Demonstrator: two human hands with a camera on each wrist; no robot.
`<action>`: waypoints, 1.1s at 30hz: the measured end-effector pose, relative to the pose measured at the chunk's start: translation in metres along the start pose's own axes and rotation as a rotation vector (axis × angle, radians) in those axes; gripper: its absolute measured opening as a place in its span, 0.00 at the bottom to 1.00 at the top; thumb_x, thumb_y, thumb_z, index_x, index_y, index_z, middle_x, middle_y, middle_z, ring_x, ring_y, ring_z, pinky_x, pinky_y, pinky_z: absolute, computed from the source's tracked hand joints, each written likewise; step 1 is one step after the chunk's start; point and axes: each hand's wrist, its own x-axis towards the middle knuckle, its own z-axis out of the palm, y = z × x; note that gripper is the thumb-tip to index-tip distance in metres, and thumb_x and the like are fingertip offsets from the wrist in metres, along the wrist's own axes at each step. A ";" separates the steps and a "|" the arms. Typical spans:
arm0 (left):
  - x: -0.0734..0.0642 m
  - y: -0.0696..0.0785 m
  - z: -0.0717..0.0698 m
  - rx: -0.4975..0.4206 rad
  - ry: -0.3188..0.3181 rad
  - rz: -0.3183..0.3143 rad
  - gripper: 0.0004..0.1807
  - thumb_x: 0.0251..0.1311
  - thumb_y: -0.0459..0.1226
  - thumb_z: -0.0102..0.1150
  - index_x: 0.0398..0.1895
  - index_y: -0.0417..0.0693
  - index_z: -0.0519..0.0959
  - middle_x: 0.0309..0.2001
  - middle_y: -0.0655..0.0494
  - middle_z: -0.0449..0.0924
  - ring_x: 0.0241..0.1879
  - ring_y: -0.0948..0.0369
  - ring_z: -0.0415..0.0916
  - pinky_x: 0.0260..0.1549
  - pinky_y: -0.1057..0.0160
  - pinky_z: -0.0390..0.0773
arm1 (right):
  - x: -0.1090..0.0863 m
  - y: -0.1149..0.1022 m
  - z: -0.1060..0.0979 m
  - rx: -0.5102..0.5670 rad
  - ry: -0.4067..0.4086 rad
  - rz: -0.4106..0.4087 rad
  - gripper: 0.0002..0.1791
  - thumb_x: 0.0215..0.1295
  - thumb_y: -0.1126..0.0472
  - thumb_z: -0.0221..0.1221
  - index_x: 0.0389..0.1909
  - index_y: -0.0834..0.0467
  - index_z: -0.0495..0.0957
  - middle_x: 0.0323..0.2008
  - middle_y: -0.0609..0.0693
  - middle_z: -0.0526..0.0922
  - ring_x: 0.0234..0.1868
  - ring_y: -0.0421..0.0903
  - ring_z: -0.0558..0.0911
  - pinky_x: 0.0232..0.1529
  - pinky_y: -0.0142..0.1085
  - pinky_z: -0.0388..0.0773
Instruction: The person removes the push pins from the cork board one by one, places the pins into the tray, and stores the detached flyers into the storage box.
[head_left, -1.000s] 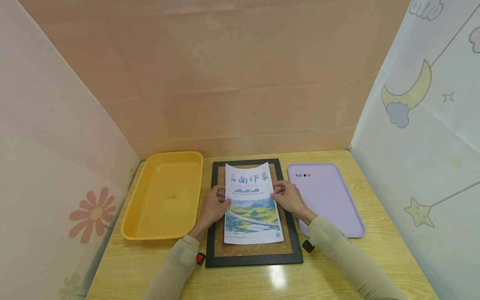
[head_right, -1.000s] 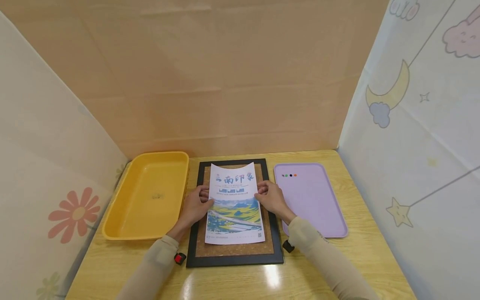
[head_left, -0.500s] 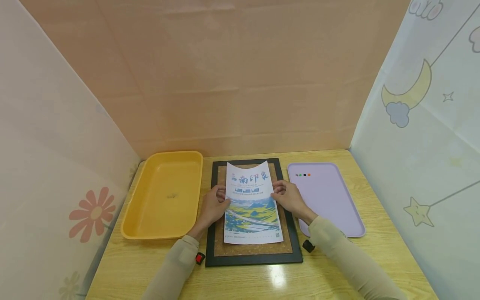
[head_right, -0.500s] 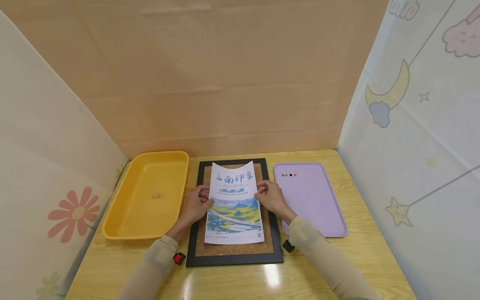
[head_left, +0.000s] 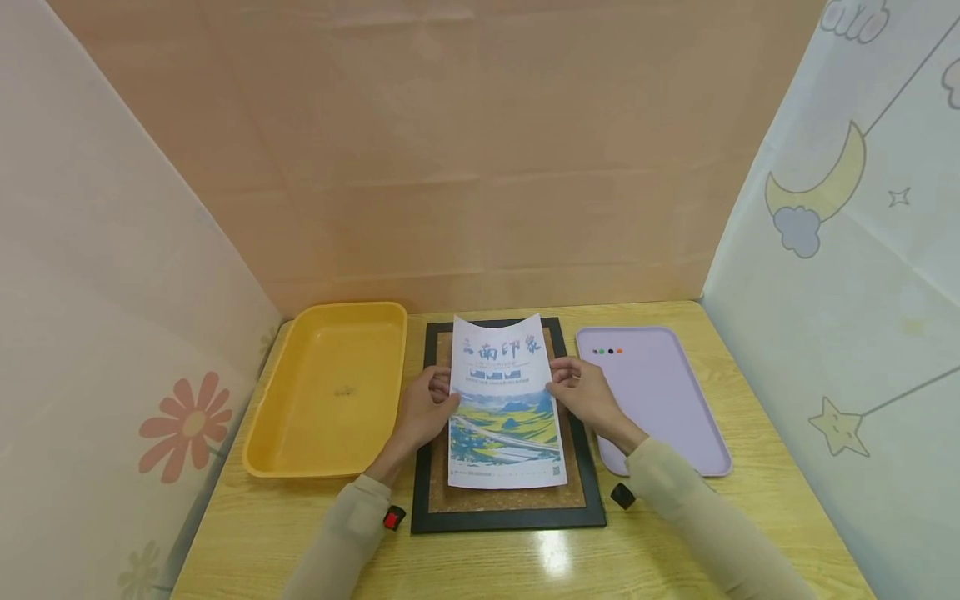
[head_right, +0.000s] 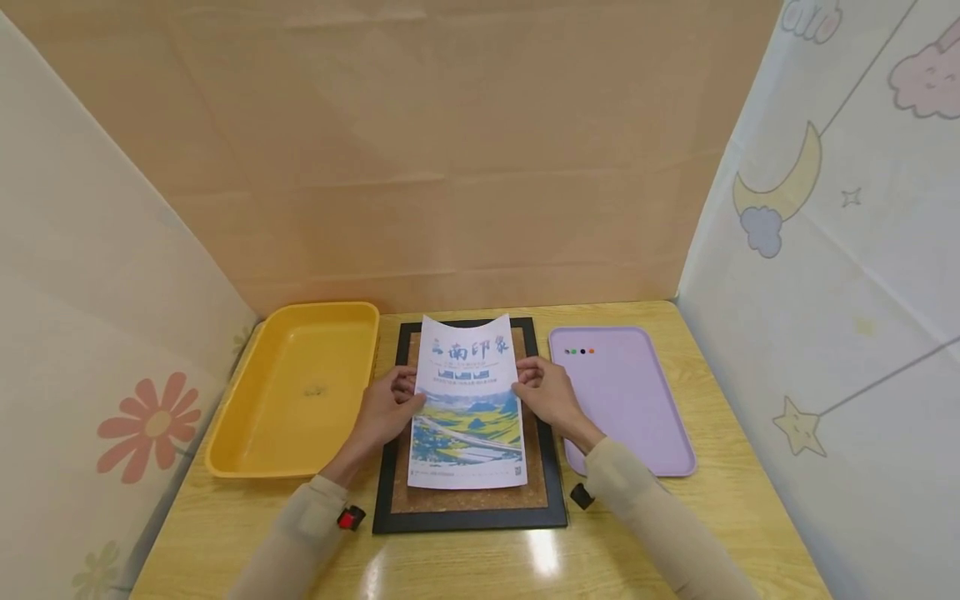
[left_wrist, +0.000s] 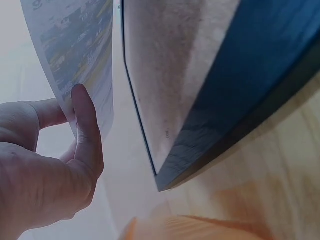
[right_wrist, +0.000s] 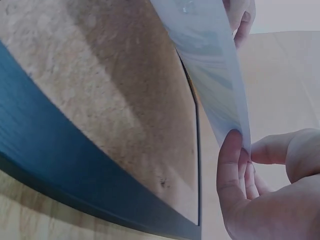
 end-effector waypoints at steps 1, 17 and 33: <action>-0.001 0.001 -0.002 -0.006 -0.001 0.006 0.25 0.73 0.34 0.71 0.71 0.40 0.81 0.48 0.44 0.88 0.42 0.55 0.87 0.43 0.58 0.90 | -0.001 -0.001 -0.001 0.012 0.000 0.000 0.22 0.75 0.67 0.69 0.67 0.67 0.80 0.47 0.58 0.85 0.41 0.43 0.86 0.36 0.31 0.85; -0.009 0.018 -0.035 0.015 0.014 0.056 0.27 0.74 0.35 0.71 0.73 0.41 0.80 0.47 0.43 0.89 0.42 0.54 0.89 0.40 0.58 0.92 | -0.010 -0.030 -0.001 0.082 0.007 -0.047 0.22 0.75 0.66 0.70 0.67 0.63 0.82 0.47 0.55 0.86 0.41 0.39 0.88 0.40 0.30 0.85; -0.008 0.014 -0.077 0.044 0.017 0.020 0.29 0.75 0.38 0.72 0.75 0.44 0.79 0.52 0.40 0.89 0.48 0.48 0.90 0.45 0.54 0.94 | -0.007 -0.056 0.019 0.154 -0.018 -0.109 0.23 0.76 0.68 0.68 0.69 0.66 0.79 0.47 0.58 0.84 0.39 0.38 0.87 0.39 0.35 0.91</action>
